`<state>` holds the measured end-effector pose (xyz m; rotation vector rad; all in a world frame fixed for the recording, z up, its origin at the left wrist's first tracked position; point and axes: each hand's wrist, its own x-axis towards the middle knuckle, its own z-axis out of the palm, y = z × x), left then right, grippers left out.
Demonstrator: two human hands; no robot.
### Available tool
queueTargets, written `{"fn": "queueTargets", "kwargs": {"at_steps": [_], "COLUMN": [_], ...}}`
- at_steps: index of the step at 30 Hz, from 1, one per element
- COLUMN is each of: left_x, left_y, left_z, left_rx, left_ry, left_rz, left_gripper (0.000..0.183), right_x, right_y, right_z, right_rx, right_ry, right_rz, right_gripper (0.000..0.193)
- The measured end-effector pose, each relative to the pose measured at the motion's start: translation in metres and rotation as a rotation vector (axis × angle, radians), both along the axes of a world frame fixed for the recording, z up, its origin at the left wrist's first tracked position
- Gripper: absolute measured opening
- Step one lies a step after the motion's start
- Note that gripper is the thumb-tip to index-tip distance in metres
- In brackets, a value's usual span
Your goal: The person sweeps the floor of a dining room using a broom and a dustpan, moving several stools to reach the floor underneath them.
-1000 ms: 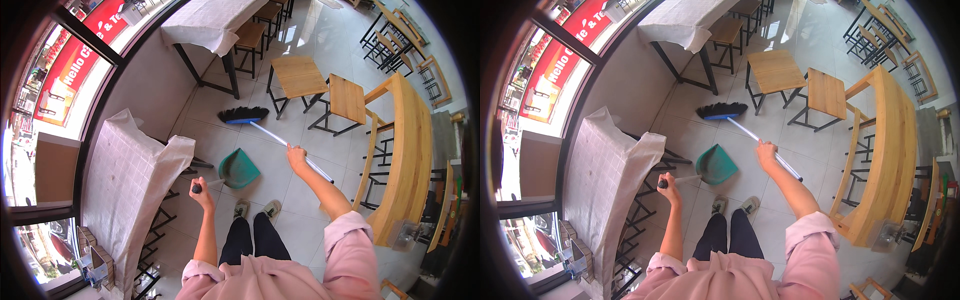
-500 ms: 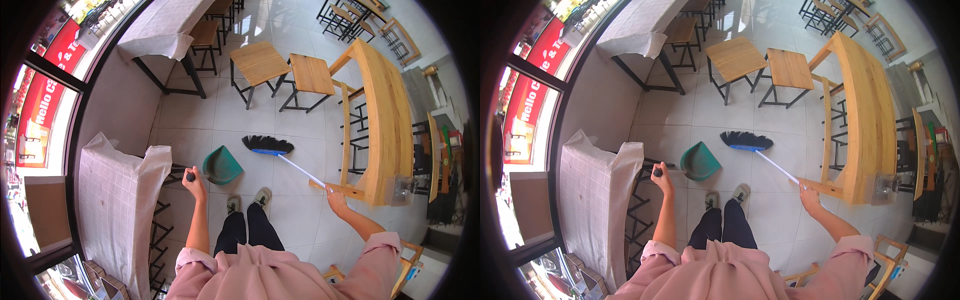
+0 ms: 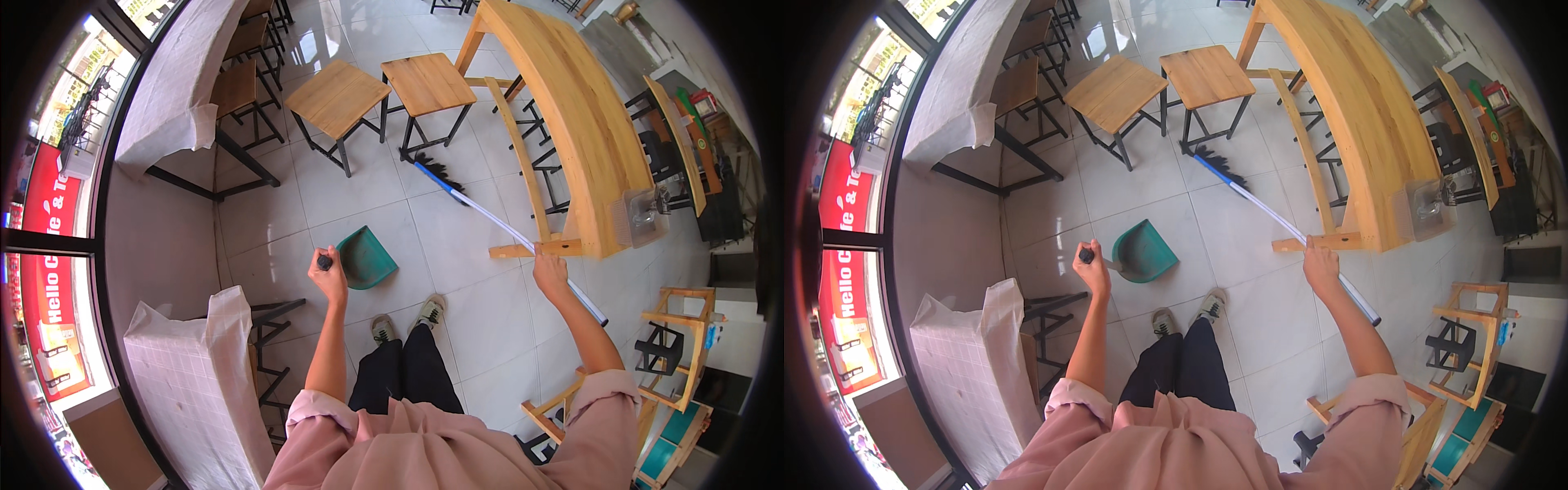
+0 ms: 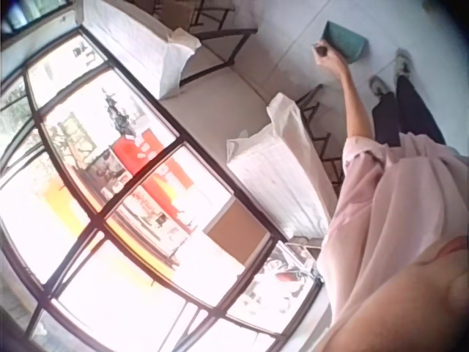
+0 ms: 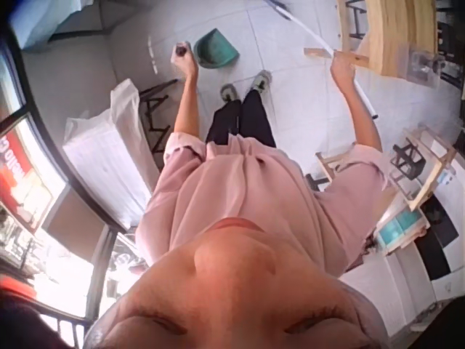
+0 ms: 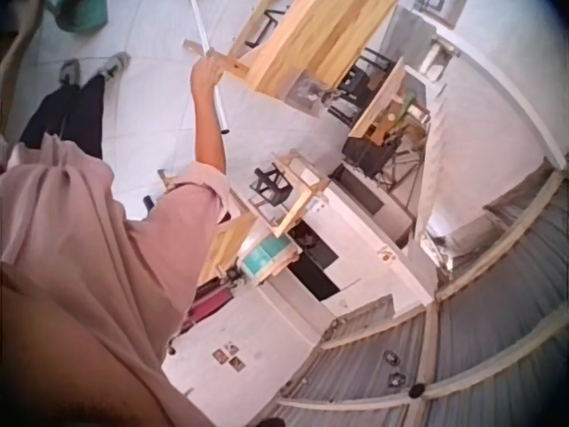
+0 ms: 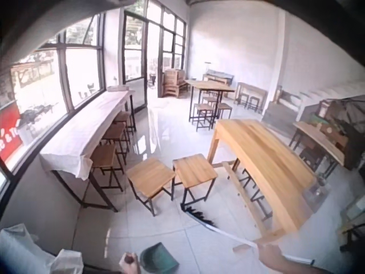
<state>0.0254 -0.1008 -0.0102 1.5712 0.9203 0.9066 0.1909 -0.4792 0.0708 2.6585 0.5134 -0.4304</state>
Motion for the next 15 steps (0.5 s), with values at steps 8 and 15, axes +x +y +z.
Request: {"fn": "queueTargets", "kwargs": {"at_steps": [8,15], "left_x": [0.001,-0.027], "left_y": [-0.003,0.013], "left_z": [0.011,-0.014], "left_rx": [-0.068,-0.057], "left_ry": [0.0,-0.026], "left_rz": [-0.073,-0.018], "left_gripper": [0.031,0.03], "right_x": [0.009,-0.076], "right_y": [0.004,0.041], "right_z": [-0.045,-0.024], "right_rx": [0.096,0.18], "right_ry": [0.157,0.404], "right_rz": [-0.219,-0.262], "right_gripper": [0.029,0.033]}}
